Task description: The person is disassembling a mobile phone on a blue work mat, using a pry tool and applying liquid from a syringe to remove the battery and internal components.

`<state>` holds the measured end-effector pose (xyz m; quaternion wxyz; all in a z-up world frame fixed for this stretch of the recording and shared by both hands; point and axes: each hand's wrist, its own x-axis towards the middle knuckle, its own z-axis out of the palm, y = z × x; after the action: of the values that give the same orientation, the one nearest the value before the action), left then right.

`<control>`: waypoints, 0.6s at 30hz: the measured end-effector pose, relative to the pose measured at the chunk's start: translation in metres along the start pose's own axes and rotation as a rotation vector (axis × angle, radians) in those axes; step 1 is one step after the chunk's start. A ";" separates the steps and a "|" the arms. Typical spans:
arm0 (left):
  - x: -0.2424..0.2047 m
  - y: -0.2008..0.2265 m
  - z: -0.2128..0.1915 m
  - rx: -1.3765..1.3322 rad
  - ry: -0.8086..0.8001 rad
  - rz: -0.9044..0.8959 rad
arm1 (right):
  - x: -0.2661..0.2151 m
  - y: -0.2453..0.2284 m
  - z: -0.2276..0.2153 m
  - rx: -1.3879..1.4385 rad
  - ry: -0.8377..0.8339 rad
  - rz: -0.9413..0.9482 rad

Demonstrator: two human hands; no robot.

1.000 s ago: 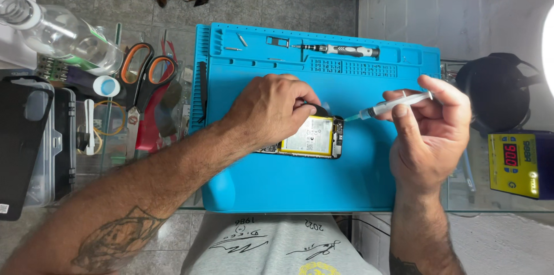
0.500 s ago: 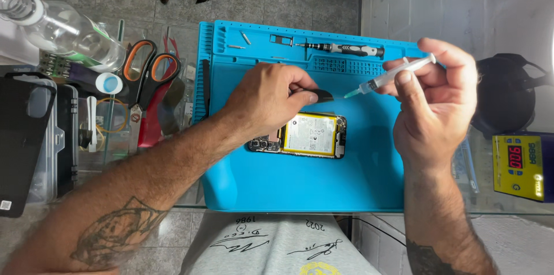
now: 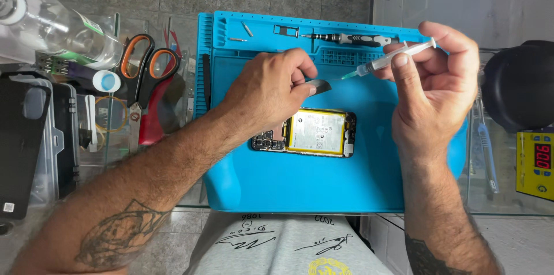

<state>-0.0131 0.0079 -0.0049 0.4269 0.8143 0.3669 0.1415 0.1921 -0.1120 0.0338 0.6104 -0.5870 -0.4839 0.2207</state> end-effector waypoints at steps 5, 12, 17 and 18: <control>-0.004 0.003 -0.003 -0.058 -0.026 -0.061 | -0.001 0.003 0.003 -0.024 -0.053 -0.040; -0.003 0.006 -0.005 -0.035 -0.023 -0.075 | -0.001 0.003 0.007 -0.052 -0.065 -0.094; -0.003 0.002 -0.004 -0.033 -0.018 -0.052 | -0.001 0.001 0.007 -0.042 -0.064 -0.098; -0.003 0.002 -0.004 -0.026 -0.011 -0.036 | 0.000 0.000 0.007 -0.057 -0.068 -0.105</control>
<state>-0.0165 0.0070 -0.0010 0.4420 0.8026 0.3773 0.1344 0.1864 -0.1088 0.0323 0.5874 -0.5701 -0.5405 0.1945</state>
